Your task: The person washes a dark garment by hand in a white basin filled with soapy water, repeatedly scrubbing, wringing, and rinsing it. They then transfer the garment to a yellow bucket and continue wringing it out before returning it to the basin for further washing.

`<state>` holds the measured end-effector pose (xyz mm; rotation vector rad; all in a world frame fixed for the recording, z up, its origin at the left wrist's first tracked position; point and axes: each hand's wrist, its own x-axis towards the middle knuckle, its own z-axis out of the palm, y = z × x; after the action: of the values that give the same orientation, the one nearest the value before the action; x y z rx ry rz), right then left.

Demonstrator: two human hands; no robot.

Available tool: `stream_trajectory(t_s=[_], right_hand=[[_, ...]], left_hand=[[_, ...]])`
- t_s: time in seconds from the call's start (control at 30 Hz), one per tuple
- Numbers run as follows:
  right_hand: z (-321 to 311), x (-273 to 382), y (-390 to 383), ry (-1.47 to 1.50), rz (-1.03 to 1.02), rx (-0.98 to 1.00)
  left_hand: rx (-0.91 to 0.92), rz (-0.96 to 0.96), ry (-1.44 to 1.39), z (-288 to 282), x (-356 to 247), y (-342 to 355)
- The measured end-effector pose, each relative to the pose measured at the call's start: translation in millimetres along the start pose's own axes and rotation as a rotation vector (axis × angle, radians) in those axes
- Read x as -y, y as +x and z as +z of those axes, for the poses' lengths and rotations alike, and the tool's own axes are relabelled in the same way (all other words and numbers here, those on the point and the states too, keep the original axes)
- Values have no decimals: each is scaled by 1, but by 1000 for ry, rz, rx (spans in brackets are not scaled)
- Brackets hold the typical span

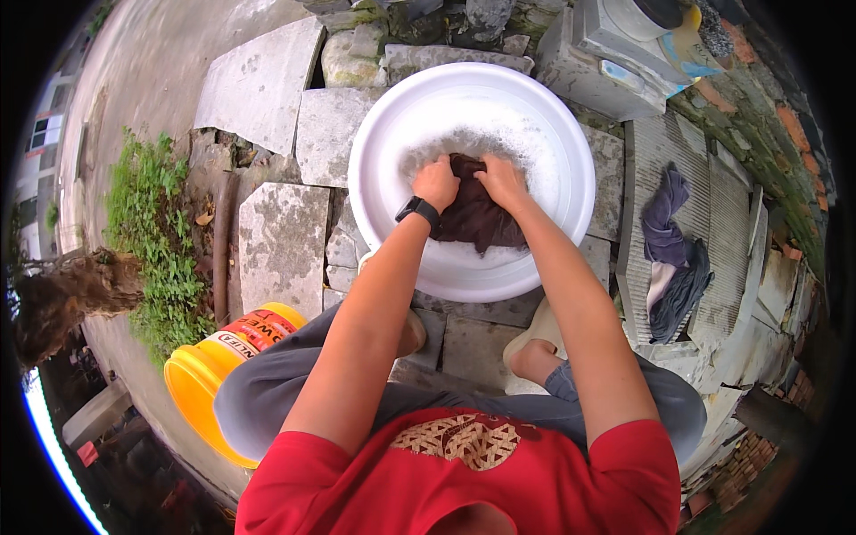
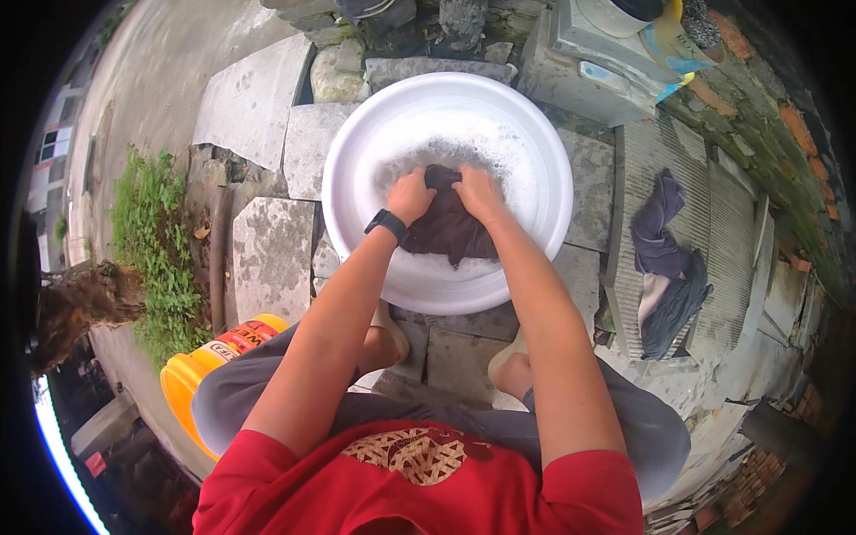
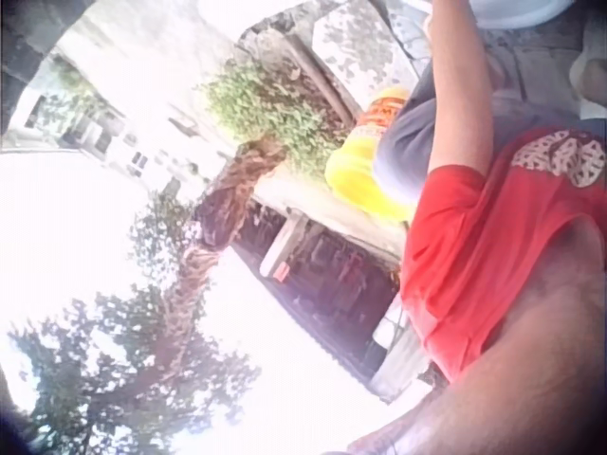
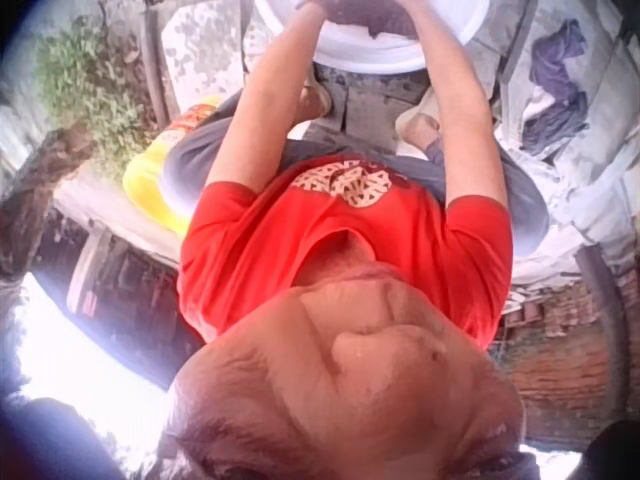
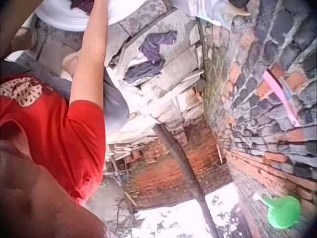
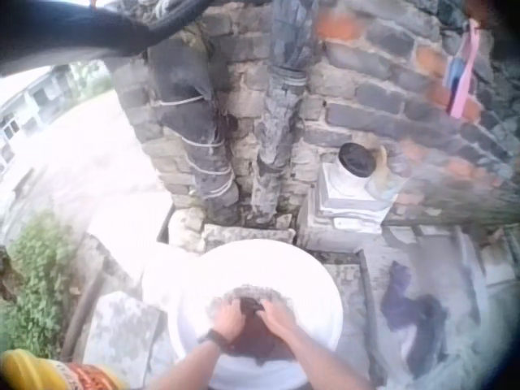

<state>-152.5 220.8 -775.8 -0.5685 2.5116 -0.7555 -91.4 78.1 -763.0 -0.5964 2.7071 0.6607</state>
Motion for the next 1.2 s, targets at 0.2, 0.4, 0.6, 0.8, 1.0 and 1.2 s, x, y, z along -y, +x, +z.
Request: stream_trajectory(t_s=[0.2, 0.4, 0.6, 0.8, 1.0, 1.2], right_hand=[[-18, 7, 24, 845, 112, -3], [-53, 21, 15, 1100, 61, -280], [-54, 121, -42, 394, -433, -279], [-74, 70, 8, 160, -75, -433], [-55, 103, -30, 337, -463, -500], [-100, 104, -25, 360, -101, -608]], left_hand=[[-16, -349, -933, -7, 7, 2], [0, -358, -1841, -40, -18, -4], [807, 187, -2375, -3, 29, 3], [45, -551, -1892, -59, -88, -41], [183, 186, -1887, -12, -34, -15], [49, -451, -1826, -96, -107, -57]])
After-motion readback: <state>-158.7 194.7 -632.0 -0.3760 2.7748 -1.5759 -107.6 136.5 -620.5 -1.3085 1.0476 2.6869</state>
